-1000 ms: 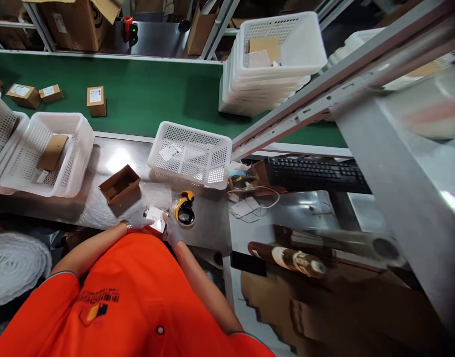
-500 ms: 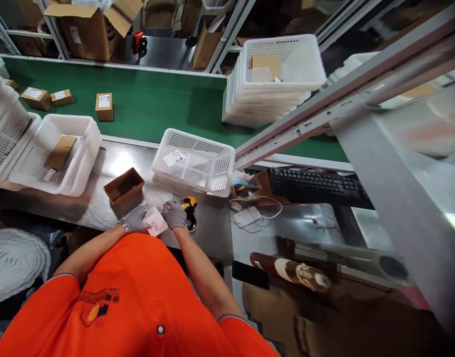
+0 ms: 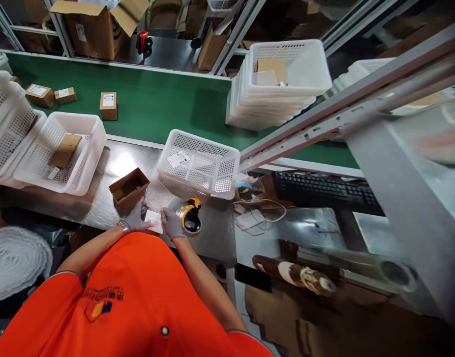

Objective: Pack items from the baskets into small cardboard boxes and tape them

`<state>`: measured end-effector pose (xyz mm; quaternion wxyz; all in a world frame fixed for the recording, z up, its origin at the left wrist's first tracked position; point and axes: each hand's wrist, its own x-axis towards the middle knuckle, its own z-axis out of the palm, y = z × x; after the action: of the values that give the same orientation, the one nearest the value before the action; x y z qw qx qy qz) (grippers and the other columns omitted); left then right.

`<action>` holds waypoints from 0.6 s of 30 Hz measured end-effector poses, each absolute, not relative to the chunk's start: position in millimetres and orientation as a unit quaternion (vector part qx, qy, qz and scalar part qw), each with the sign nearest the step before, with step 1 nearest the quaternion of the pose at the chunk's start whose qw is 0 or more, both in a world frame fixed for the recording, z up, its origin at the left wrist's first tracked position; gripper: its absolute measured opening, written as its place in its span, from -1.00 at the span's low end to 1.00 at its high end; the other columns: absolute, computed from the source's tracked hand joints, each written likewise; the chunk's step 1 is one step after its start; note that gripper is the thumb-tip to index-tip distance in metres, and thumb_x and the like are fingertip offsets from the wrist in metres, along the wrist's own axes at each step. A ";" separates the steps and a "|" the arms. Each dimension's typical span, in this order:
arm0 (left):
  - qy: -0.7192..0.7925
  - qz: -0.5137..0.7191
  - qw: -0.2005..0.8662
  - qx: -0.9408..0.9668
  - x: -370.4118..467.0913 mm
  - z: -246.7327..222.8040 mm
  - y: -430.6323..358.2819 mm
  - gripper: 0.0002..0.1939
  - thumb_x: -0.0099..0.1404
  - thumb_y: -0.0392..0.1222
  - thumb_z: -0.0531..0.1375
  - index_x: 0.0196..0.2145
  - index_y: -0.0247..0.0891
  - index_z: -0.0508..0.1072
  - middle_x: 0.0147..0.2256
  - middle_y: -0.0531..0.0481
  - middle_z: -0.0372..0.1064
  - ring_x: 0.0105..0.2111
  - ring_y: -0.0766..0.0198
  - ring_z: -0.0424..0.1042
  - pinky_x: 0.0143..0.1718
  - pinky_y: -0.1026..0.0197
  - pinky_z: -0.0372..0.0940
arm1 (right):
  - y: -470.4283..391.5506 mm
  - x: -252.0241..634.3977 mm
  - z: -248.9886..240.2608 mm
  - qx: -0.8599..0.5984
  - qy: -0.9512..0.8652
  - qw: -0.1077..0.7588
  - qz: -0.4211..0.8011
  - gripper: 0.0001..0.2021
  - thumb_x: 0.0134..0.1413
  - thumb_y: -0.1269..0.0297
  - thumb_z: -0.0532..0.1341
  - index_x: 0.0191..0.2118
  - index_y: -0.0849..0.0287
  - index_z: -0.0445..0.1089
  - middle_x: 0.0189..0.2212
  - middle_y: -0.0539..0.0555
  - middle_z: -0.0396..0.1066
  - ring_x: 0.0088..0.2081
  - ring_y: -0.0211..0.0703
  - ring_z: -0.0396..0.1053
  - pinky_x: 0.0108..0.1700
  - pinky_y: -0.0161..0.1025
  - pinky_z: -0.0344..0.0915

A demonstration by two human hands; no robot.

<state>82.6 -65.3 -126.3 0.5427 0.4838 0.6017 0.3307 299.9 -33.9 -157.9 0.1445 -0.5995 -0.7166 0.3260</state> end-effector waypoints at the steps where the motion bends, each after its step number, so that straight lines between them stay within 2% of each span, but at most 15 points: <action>1: 0.625 0.344 0.539 0.448 83.1 -127.5 -65.4 0.25 0.00 -0.19 0.59 0.55 -0.22 0.12 0.15 -0.26 0.41 0.06 0.03 0.52 0.17 -0.06 0.46 | -35.3 298.6 -159.1 -0.602 -0.715 0.145 0.325 -0.68 0.44 0.29 0.06 -0.05 0.14 0.59 -0.05 0.24 0.66 -0.04 0.01 0.52 0.05 -0.17 0.37; 4: 0.695 0.339 0.509 0.378 87.4 -127.2 -55.6 -0.09 0.12 -0.18 0.53 0.38 -0.24 0.36 -0.01 -0.14 0.51 -0.08 0.16 0.52 0.03 0.12 0.44 | -37.3 297.5 -159.8 -0.593 -0.716 0.153 0.334 -0.68 0.43 0.30 0.06 -0.01 0.15 0.59 -0.01 0.25 0.65 -0.01 0.03 0.52 0.11 -0.13 0.39; 6: 0.724 0.288 0.480 0.403 90.3 -123.7 -43.9 -0.49 0.24 -0.17 0.45 0.13 -0.27 0.54 -0.16 -0.07 0.55 -0.15 0.18 0.50 -0.02 0.18 0.39 | -37.6 298.2 -157.5 -0.580 -0.722 0.158 0.342 -0.68 0.43 0.30 0.08 -0.01 0.15 0.59 -0.01 0.24 0.65 0.01 0.03 0.53 0.14 -0.12 0.40; 8: 0.742 0.238 0.448 0.439 90.9 -119.5 -33.9 -0.87 0.37 -0.19 0.31 -0.17 -0.28 0.60 -0.28 -0.05 0.55 -0.21 0.21 0.45 -0.09 0.20 0.34 | -38.0 299.5 -153.7 -0.571 -0.726 0.162 0.347 -0.69 0.42 0.30 0.10 -0.01 0.14 0.60 -0.01 0.23 0.64 0.03 0.03 0.53 0.16 -0.12 0.41; 10: 0.749 0.209 0.426 0.463 88.6 -117.0 -29.9 -0.81 0.40 -0.24 0.21 -0.37 -0.28 0.55 -0.35 -0.04 0.54 -0.25 0.22 0.41 -0.15 0.21 0.29 | -39.4 301.4 -149.6 -0.573 -0.721 0.178 0.347 -0.70 0.40 0.32 0.12 -0.01 0.12 0.62 0.04 0.23 0.62 0.07 0.02 0.53 0.19 -0.12 0.42; 12: 0.749 0.220 0.436 0.448 85.4 -117.7 -33.2 -0.78 0.37 -0.26 0.21 -0.45 -0.27 0.50 -0.39 -0.03 0.51 -0.26 0.22 0.41 -0.21 0.23 0.26 | -42.4 304.7 -145.9 -0.594 -0.705 0.192 0.335 -0.68 0.39 0.32 0.14 0.03 0.13 0.65 0.08 0.25 0.59 0.08 0.03 0.53 0.18 -0.11 0.43; 14: 0.739 0.258 0.485 0.389 83.7 -121.3 -41.3 -0.79 0.35 -0.22 0.24 -0.46 -0.26 0.50 -0.45 0.00 0.47 -0.31 0.24 0.42 -0.28 0.26 0.24 | -47.7 309.4 -143.4 -0.636 -0.681 0.181 0.315 -0.64 0.38 0.30 0.16 0.09 0.15 0.67 0.05 0.28 0.57 0.02 0.07 0.55 0.13 -0.09 0.45; 18: 0.697 0.295 0.589 0.284 87.6 -130.1 -55.9 -0.72 0.42 -0.06 0.24 -0.40 -0.27 0.51 -0.56 0.06 0.36 -0.56 0.33 0.32 -0.46 0.27 0.22 | -66.2 318.2 -144.1 -0.685 -0.635 0.156 0.322 -0.60 0.33 0.27 0.22 0.17 0.08 0.68 -0.05 0.27 0.62 -0.08 0.12 0.59 0.10 -0.02 0.46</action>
<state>87.6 -55.9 -130.1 0.5889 0.2838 0.6969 0.2951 318.2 -66.2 -144.1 0.1556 -0.6847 -0.6350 0.3221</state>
